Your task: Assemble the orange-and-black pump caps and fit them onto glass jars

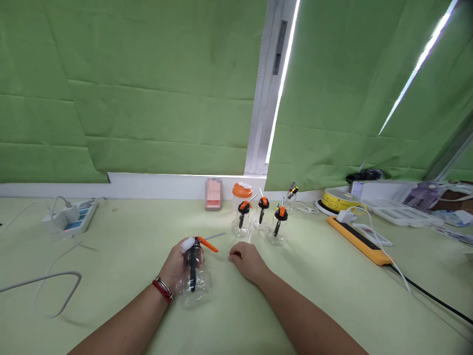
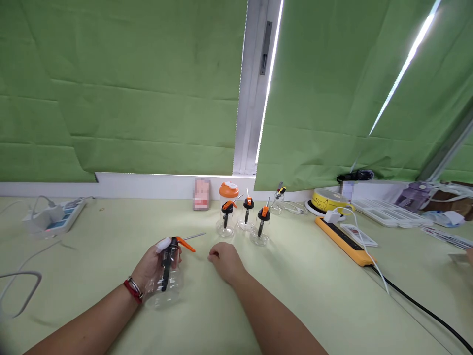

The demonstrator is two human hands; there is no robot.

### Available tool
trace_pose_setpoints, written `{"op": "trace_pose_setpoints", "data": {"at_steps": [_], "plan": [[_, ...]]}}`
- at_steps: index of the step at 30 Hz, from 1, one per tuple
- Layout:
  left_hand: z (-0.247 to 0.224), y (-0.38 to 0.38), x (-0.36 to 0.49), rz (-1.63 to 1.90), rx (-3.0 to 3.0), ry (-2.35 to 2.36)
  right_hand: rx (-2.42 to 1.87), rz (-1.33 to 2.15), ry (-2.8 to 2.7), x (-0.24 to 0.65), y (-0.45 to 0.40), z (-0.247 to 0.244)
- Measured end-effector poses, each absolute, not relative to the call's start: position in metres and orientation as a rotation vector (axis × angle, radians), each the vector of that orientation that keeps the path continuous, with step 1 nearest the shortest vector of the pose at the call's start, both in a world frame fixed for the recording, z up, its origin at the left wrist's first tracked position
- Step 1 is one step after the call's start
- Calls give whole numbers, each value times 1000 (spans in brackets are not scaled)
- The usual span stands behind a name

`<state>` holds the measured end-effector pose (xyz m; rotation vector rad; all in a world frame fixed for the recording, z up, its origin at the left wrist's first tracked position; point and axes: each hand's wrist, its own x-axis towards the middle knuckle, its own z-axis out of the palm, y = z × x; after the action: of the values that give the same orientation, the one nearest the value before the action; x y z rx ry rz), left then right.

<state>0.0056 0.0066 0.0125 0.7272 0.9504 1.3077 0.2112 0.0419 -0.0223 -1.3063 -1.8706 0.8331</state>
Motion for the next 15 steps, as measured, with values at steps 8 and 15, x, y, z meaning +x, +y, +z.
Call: {"op": "trace_pose_setpoints", "data": {"at_steps": [8, 15], "plan": [[21, 5, 6, 1376, 647, 937, -1418, 546, -2153, 190, 42, -17], [13, 6, 7, 1397, 716, 904, -1400, 534, -2118, 195, 45, -21]]}}
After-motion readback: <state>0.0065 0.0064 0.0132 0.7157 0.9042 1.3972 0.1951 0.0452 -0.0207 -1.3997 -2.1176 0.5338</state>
